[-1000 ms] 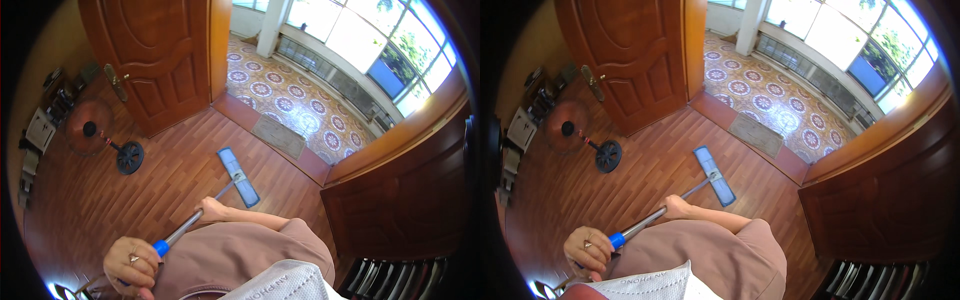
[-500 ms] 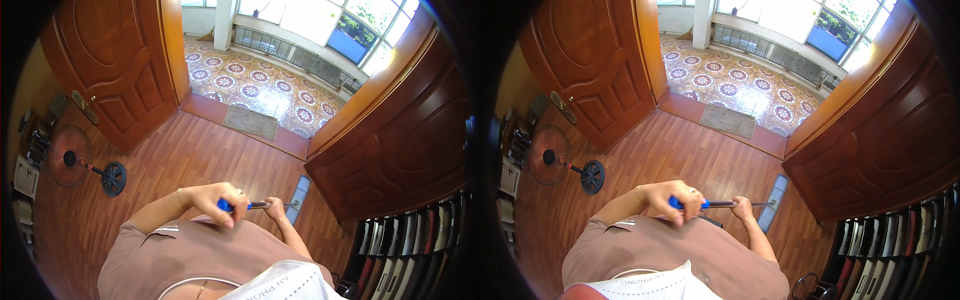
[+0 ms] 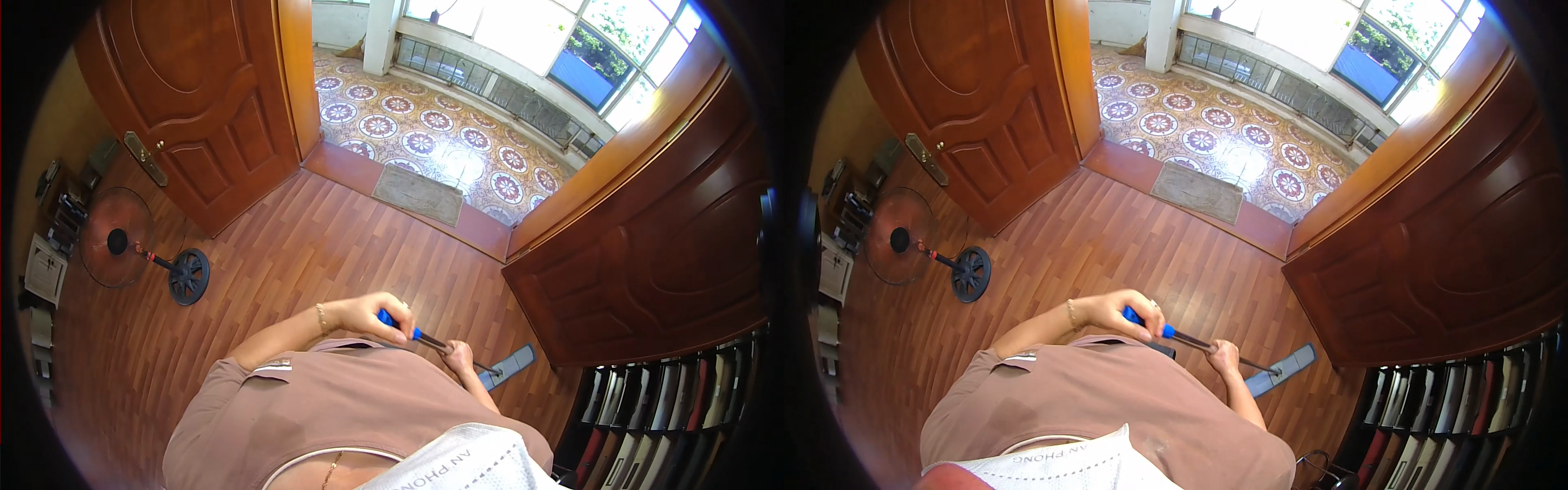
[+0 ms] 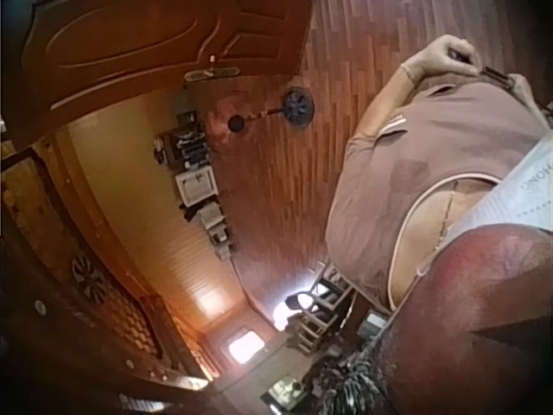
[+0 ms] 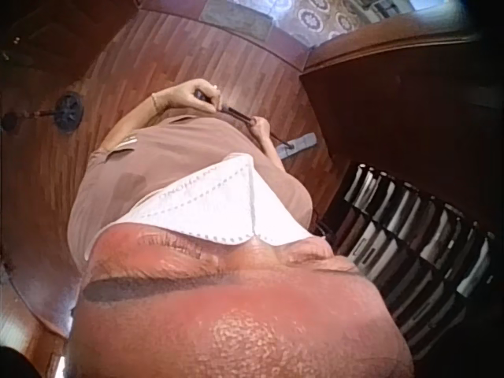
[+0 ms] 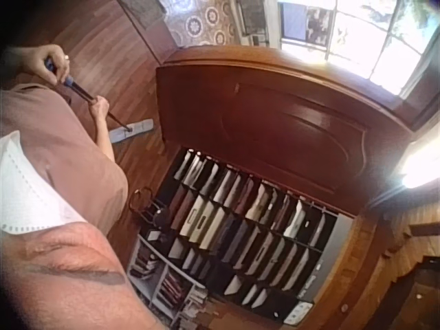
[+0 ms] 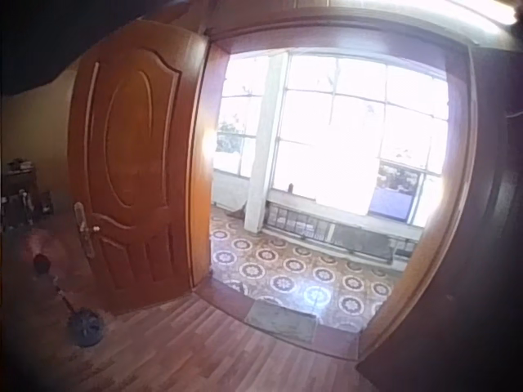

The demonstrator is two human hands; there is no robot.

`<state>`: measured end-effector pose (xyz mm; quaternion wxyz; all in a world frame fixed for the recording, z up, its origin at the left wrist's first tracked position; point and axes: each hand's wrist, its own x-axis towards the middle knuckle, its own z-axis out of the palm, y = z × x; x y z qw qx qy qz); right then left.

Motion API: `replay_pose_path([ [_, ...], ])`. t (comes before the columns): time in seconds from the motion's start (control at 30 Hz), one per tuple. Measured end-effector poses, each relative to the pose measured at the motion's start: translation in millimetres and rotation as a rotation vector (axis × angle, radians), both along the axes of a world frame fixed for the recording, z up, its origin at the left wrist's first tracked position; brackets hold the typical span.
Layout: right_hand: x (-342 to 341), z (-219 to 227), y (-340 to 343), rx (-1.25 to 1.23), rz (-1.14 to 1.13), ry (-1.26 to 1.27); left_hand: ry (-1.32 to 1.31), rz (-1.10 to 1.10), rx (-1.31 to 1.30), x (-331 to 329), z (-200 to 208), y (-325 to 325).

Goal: The person mops the wooden floor using a flat mop, pushing and pulling it across different areas of the room.

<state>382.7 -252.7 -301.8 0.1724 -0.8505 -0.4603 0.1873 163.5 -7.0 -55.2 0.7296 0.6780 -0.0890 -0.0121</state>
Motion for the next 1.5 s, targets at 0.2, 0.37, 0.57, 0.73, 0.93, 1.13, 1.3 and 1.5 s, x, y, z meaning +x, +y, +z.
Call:
replay_pose_path([
  [0.2, -46.4, 52.5, 103.5, 0.127, 0.281, 0.193, -0.067, 0.266, 0.056, -72.7, 70.2, 31.3],
  [0.37, -102.8, 98.0, 181.3, 0.142, 0.565, 0.342, -0.222, 0.468, 0.094, -139.9, 121.7, 26.0],
  [0.57, -164.9, 104.4, 259.4, 0.307, 0.923, 0.406, -0.336, 0.738, 0.264, -192.0, 152.7, -7.3],
  [0.73, -205.9, 81.9, 328.4, 0.463, 1.081, 0.309, -0.159, 1.126, 0.442, -186.4, 142.0, -28.4],
  [0.93, -207.8, 77.2, 374.0, 0.32, 0.829, 0.312, -0.075, 1.245, 0.686, -119.9, 93.7, -7.1],
  [1.13, -147.6, 191.5, 355.3, 0.537, 0.877, 1.022, -0.052, 1.334, 0.66, -85.1, 71.0, 42.1],
  [1.3, -109.8, 318.8, 301.5, 1.128, 1.041, 0.618, -0.225, 1.397, 0.538, -45.1, 6.2, 79.3],
  [1.5, -107.0, 313.0, 284.5, 0.984, 0.976, 0.306, -0.074, 1.017, 0.748, -25.4, -38.1, 150.7],
])
